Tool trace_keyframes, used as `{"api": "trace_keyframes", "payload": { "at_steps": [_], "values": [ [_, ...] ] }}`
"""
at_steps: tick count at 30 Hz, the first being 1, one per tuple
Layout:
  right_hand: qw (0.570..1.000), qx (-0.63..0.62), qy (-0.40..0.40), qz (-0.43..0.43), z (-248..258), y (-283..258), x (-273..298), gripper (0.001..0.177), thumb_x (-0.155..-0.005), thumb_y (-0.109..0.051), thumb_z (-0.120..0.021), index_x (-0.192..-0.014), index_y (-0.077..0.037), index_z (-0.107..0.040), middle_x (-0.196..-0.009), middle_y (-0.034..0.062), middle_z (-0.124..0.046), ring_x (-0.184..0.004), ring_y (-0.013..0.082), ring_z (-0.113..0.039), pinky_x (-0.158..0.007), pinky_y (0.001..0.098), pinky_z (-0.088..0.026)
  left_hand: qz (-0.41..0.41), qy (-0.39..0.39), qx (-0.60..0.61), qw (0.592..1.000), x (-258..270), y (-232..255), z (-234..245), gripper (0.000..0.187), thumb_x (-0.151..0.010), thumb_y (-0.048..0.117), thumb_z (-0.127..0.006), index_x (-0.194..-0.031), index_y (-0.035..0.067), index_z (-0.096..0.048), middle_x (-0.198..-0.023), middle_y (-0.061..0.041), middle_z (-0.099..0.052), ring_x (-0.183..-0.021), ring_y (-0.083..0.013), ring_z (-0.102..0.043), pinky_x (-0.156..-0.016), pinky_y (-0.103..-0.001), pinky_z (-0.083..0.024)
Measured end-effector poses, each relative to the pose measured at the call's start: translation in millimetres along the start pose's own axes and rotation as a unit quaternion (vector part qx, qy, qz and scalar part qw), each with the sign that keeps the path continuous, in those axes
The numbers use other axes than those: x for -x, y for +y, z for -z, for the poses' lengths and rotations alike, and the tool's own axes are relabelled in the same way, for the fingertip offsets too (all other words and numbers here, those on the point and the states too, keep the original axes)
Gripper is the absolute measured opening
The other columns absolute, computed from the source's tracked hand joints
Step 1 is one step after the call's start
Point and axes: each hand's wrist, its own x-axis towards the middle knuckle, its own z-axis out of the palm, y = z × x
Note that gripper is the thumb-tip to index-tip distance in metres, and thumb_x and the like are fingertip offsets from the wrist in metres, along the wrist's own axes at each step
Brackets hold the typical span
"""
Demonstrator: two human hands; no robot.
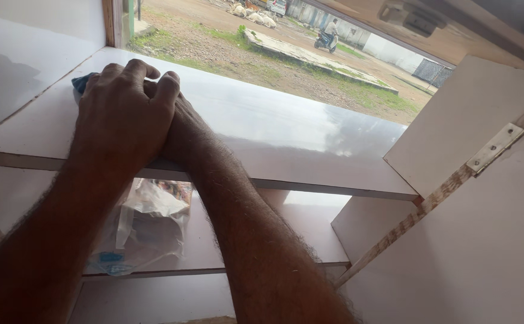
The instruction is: The person wipes the interior shelves and side panels of a white display cabinet using a blue cloth. The person cleans the top shelf, the vertical side panel, and the bottom shelf, moving the cloth back and forth to remove dust or smudges. The cabinet is located in a room with a window showing a street scene outside.
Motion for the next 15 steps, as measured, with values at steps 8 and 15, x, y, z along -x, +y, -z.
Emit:
{"api": "trace_keyframes", "payload": {
  "at_steps": [8,15],
  "values": [
    [0.997,0.038,0.074,-0.004,-12.6,12.4,-29.9,0.054,-0.076,-0.032,-0.085,-0.121,-0.008,-0.066,-0.123,0.0159,-0.068,-0.118,0.0276,-0.064,-0.101,0.0402,-0.055,-0.073,0.110,-0.016,0.991,0.1,-11.0,-6.4,0.049,-0.110,0.040,-0.048,-0.123,-0.003,-0.067,-0.118,-0.032,-0.066,-0.111,-0.0466,-0.066,-0.101,-0.057,-0.050],
    [0.983,0.181,0.016,-0.010,17.9,-23.3,5.8,0.040,-0.083,-0.033,-0.078,-0.118,-0.016,-0.071,-0.117,0.0073,-0.074,-0.114,0.0270,-0.064,-0.106,0.0436,-0.050,-0.152,0.044,-0.149,0.976,30.5,-14.8,0.0,0.046,-0.113,0.038,-0.042,-0.144,0.006,-0.052,-0.137,-0.025,-0.061,-0.120,-0.0435,-0.064,-0.099,-0.056,-0.053]
  ]
}}
